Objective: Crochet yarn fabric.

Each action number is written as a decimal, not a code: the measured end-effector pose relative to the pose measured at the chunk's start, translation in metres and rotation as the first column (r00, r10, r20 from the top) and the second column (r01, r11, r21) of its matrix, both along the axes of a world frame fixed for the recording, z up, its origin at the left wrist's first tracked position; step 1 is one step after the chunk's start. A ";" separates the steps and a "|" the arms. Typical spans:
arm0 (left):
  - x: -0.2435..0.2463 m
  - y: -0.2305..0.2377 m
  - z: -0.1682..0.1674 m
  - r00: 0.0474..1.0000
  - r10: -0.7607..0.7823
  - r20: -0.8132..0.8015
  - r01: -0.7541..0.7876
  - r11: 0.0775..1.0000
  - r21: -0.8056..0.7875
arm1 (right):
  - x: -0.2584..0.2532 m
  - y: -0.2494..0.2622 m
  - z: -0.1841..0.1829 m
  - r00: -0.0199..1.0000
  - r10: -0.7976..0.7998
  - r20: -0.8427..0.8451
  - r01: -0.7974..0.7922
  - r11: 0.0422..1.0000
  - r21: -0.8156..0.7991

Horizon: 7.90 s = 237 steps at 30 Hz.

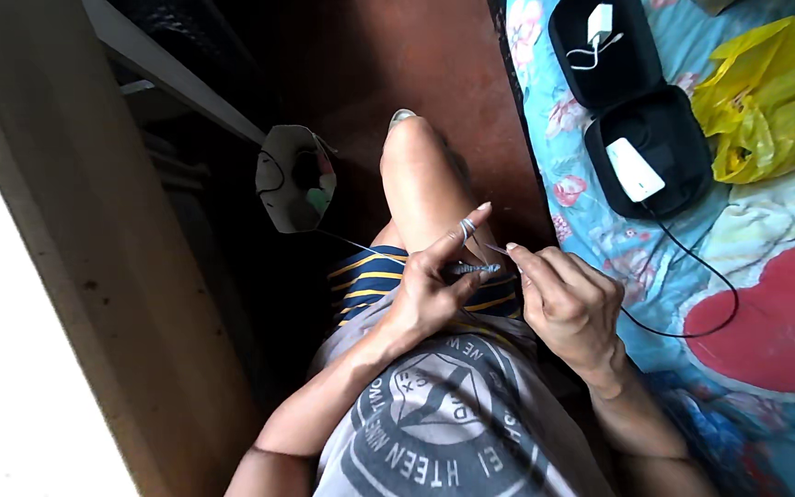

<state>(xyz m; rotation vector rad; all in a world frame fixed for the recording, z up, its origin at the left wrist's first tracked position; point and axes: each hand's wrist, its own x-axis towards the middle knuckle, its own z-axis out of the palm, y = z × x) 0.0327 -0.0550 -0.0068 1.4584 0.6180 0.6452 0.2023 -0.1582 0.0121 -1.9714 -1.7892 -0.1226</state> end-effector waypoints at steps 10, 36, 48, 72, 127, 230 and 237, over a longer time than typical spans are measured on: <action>-0.005 0.011 0.001 0.991 0.053 0.124 0.011 0.884 -0.467 | 0.022 -0.005 -0.011 0.777 0.057 -0.627 -0.077 0.997 -0.004; -0.009 0.008 0.006 0.989 0.033 0.145 0.032 0.906 -0.423 | 0.008 0.001 -0.013 0.451 0.091 -0.888 -0.167 0.986 0.016; -0.009 0.005 0.009 0.993 0.053 0.109 -0.012 0.938 -0.345 | -0.002 0.020 -0.009 0.362 0.069 -0.930 -0.250 0.968 -0.025; -0.007 0.005 0.002 0.984 0.153 0.094 -0.117 0.943 -0.313 | -0.002 -0.007 -0.019 0.963 0.095 -0.253 -0.076 0.994 0.084; -0.005 -0.003 0.000 0.991 0.078 0.110 -0.067 0.993 -0.102 | -0.035 0.009 -0.010 0.689 0.014 -0.725 0.017 0.999 0.035; 0.003 0.003 -0.011 0.970 0.234 0.059 -0.182 0.870 -0.459 | -0.011 0.008 -0.036 0.425 0.062 -0.903 -0.008 0.998 0.065; 0.004 0.002 -0.010 0.962 0.274 0.013 -0.242 0.872 -0.426 | -0.006 0.003 -0.044 0.754 0.116 -0.646 -0.016 0.987 0.158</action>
